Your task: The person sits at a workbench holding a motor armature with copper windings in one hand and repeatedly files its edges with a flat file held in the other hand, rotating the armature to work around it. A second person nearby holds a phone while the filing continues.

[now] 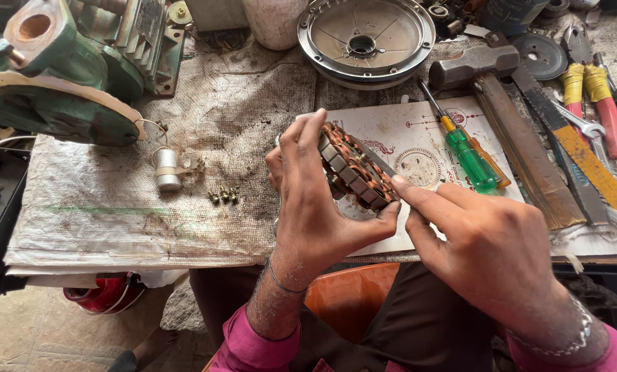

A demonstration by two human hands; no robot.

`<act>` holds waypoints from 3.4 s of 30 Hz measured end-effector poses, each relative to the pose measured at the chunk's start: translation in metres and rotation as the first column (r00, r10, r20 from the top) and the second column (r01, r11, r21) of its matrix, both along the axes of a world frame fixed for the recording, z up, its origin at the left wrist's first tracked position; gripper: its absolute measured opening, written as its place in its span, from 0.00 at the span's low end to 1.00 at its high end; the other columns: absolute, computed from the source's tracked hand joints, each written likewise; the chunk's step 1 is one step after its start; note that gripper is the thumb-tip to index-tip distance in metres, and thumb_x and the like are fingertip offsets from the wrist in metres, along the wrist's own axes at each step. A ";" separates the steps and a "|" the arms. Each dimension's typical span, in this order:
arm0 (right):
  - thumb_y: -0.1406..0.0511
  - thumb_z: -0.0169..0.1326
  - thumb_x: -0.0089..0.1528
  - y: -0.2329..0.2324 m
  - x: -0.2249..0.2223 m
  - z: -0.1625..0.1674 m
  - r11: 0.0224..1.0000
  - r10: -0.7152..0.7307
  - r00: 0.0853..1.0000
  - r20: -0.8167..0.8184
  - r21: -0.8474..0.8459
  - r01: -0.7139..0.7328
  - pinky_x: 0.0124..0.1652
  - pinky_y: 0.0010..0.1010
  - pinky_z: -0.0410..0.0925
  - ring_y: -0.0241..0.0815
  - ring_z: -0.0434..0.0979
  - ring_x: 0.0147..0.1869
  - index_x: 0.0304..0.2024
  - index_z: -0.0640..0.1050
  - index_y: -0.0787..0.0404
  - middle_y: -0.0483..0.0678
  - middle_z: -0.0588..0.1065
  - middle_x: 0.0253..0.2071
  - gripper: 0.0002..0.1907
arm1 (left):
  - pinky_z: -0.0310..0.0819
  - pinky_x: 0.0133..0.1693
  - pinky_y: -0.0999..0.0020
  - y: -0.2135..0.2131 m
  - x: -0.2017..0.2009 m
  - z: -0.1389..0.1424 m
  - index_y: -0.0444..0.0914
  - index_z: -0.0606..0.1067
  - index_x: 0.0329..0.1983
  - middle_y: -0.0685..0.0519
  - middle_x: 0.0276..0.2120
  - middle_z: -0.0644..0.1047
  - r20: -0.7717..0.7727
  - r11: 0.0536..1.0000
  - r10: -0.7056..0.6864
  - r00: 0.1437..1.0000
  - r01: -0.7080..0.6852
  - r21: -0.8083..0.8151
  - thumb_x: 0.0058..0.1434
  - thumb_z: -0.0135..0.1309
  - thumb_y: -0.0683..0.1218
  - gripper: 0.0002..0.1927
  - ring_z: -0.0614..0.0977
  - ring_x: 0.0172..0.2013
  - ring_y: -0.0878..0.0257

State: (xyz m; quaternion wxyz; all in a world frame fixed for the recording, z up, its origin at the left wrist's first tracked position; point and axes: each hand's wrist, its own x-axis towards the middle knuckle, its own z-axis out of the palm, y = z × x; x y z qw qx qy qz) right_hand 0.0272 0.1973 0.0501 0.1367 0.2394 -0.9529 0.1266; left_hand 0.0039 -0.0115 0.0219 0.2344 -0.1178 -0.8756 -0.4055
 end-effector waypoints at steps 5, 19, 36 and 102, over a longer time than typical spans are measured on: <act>0.63 0.62 0.55 -0.002 -0.006 -0.001 1.000 0.021 1.000 0.000 -0.018 -0.021 0.23 0.40 0.67 0.48 0.75 0.23 0.52 0.83 0.51 0.46 0.73 0.24 0.21 | 0.54 0.70 0.46 0.004 -0.002 -0.002 0.32 0.54 0.74 0.39 0.68 0.62 -0.060 0.996 0.013 0.998 -0.019 -0.091 0.37 0.77 0.60 0.67 0.62 0.70 0.43; 0.59 0.62 0.57 -0.008 0.006 0.025 0.994 -0.056 0.992 0.117 0.102 0.044 0.26 0.37 0.68 0.44 0.76 0.24 0.56 0.83 0.45 0.43 0.75 0.25 0.23 | 0.58 0.66 0.48 -0.005 0.000 -0.001 0.32 0.49 0.76 0.39 0.66 0.69 0.009 0.995 -0.088 0.996 0.088 0.057 0.38 0.78 0.59 0.70 0.74 0.66 0.48; 0.62 0.61 0.57 -0.015 0.003 0.033 1.000 -0.005 0.998 0.062 0.009 0.005 0.23 0.38 0.66 0.46 0.75 0.22 0.51 0.84 0.53 0.44 0.77 0.25 0.18 | 0.54 0.70 0.45 -0.003 -0.002 -0.003 0.36 0.54 0.72 0.40 0.67 0.65 0.010 0.997 -0.032 0.999 0.032 0.075 0.42 0.75 0.56 0.59 0.69 0.70 0.46; 0.62 0.61 0.57 -0.007 0.006 0.019 0.998 -0.043 0.999 0.028 0.048 0.042 0.26 0.38 0.68 0.46 0.77 0.25 0.53 0.83 0.49 0.44 0.77 0.27 0.20 | 0.49 0.67 0.45 -0.001 -0.002 -0.003 0.34 0.54 0.73 0.39 0.67 0.62 0.129 0.999 0.003 0.992 -0.009 0.043 0.42 0.75 0.61 0.63 0.60 0.69 0.47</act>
